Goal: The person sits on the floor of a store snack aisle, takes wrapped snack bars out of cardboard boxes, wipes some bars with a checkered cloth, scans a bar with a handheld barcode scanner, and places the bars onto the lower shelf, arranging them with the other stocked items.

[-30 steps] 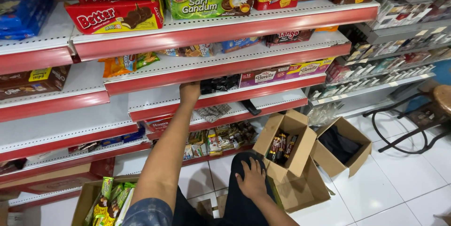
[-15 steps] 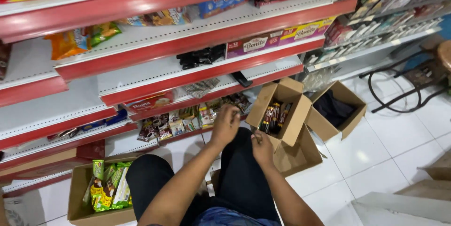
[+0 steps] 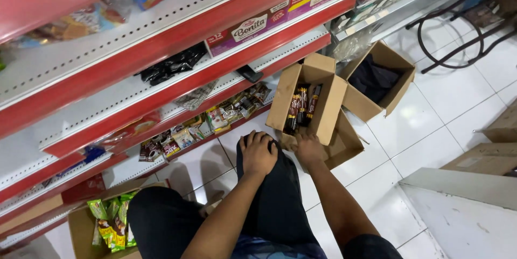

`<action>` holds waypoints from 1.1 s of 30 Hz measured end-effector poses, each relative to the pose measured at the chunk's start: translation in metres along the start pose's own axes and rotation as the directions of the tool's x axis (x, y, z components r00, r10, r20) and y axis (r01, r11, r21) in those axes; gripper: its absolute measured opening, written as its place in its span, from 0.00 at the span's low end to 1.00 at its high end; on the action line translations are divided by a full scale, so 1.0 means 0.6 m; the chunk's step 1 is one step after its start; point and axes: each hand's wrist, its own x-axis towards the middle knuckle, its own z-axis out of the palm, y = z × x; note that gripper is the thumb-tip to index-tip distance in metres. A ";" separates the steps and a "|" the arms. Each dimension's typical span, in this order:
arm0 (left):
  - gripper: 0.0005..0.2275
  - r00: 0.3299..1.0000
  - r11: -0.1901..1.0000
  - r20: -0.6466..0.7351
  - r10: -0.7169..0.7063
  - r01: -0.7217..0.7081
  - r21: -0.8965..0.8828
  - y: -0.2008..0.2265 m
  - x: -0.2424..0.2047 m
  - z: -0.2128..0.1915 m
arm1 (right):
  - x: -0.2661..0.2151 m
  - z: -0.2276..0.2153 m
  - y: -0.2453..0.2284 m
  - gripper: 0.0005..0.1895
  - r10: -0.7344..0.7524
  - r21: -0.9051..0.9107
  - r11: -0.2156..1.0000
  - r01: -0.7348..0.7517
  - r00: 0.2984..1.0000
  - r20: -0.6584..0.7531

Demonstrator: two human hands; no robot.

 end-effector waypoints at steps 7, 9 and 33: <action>0.15 1.000 1.000 0.025 0.013 -0.013 0.023 0.001 0.003 0.007 | 0.042 -0.007 0.014 0.34 -0.058 0.165 0.986 0.027 0.981 0.188; 0.14 1.000 0.998 0.011 0.014 -0.014 0.058 0.002 0.005 0.005 | 0.055 -0.030 0.002 0.30 -0.092 0.462 0.884 0.070 0.995 0.026; 0.14 0.996 0.998 0.074 -0.055 0.053 0.025 -0.010 0.014 -0.013 | 0.203 0.124 0.018 0.15 0.346 0.443 0.848 -0.290 0.937 -0.048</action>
